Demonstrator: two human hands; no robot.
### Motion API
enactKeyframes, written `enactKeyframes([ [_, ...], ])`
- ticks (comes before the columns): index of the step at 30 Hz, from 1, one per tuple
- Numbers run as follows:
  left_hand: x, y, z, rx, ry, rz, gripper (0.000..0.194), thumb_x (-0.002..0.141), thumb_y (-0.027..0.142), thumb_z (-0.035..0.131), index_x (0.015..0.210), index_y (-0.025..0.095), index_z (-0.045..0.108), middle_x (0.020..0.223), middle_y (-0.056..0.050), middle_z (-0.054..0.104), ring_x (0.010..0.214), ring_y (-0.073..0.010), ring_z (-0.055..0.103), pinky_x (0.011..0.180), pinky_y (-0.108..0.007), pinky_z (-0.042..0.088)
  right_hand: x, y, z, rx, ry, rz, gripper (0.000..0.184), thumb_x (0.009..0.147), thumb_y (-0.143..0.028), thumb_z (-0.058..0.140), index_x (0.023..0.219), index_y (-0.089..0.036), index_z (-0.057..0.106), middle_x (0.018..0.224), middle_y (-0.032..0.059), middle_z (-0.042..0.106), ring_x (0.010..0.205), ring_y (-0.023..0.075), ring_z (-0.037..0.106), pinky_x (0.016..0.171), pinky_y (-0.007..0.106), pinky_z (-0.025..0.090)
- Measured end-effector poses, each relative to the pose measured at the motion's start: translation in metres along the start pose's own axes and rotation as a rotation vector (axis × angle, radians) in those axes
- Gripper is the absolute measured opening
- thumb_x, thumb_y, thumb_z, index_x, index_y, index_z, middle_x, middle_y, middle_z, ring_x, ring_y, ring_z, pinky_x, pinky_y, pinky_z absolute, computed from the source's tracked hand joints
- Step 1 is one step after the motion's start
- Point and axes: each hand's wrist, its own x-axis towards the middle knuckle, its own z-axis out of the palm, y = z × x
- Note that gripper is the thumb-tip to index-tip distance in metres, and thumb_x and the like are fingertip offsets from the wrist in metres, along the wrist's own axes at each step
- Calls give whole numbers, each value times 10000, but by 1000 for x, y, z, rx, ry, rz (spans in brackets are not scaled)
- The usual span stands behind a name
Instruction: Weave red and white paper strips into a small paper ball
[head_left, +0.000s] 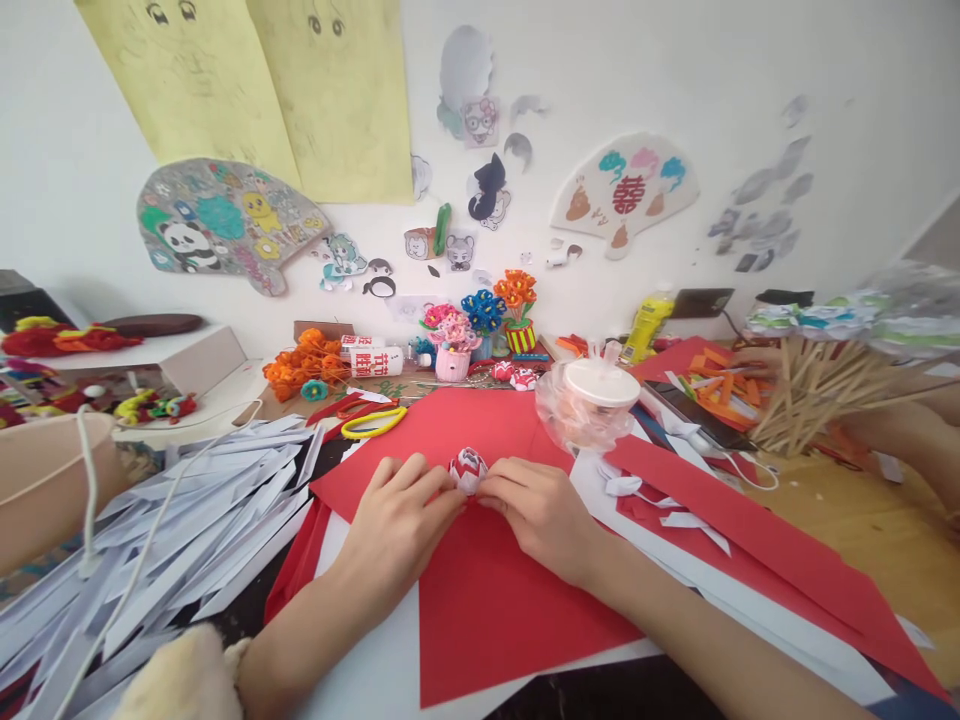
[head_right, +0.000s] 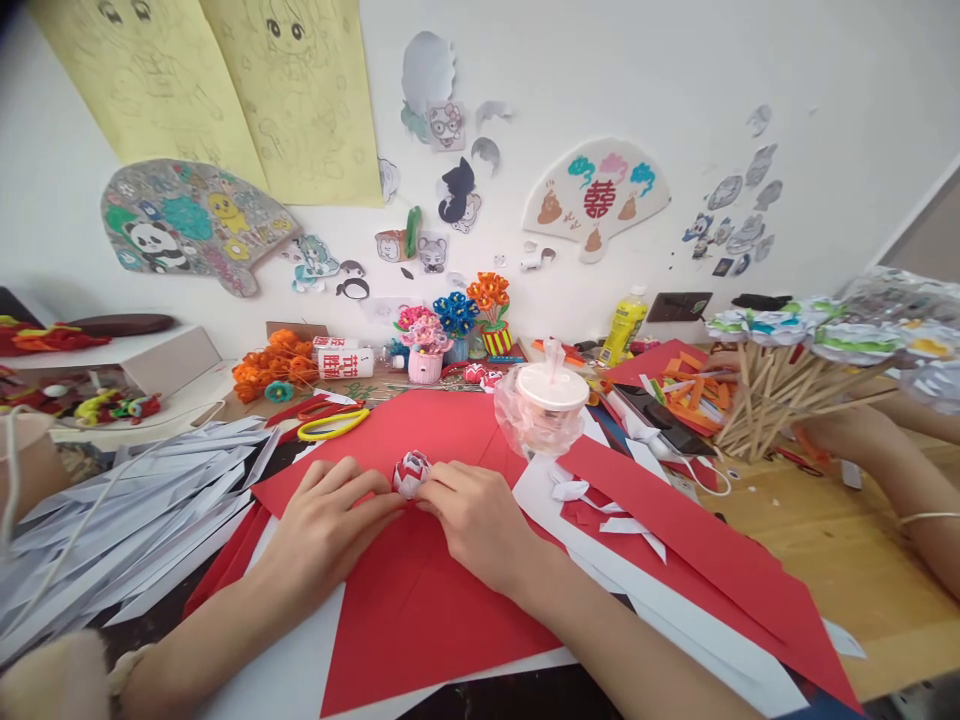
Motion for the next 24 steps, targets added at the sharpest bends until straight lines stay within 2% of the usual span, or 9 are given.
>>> enactKeyframes([
  [5,1,3,3,-187,-9,-206,178,947,153,485,893,209,646,862,-14,647,753,-172,469,651,-314,300,2,-4,-3,-4,65,52,119,947,-246,551,925,-185,651,844,52,667,746,180,580,679,306,446],
  [10,6,5,2,-288,-17,-277,169,951,172,492,864,215,630,875,-3,648,782,-167,511,670,-310,342,6,-9,-4,220,118,208,105,930,-236,576,847,-189,618,805,33,632,734,168,586,654,283,465],
  [12,8,6,0,-286,-5,-299,109,940,216,534,896,225,634,883,0,649,791,-169,522,675,-306,356,7,-10,-4,255,130,227,109,930,-218,570,834,-191,616,796,31,624,734,167,580,650,281,467],
  [15,7,9,-1,-220,22,-256,57,902,246,609,946,246,645,884,5,656,788,-174,522,666,-308,336,6,-11,-5,232,109,162,135,940,-173,531,849,-186,629,791,36,626,727,165,559,637,283,455],
  [19,2,16,0,-68,136,-124,127,922,151,542,876,220,639,809,-4,664,739,-180,492,675,-333,301,3,-10,-4,104,96,62,174,950,-153,497,857,-173,643,768,42,633,705,170,516,618,294,410],
  [24,-1,25,1,135,14,-11,264,933,40,413,806,173,603,817,-38,662,726,-194,495,706,-344,321,1,-8,-2,-3,45,-46,229,934,-93,464,793,-152,634,725,48,621,673,170,476,589,294,366],
])
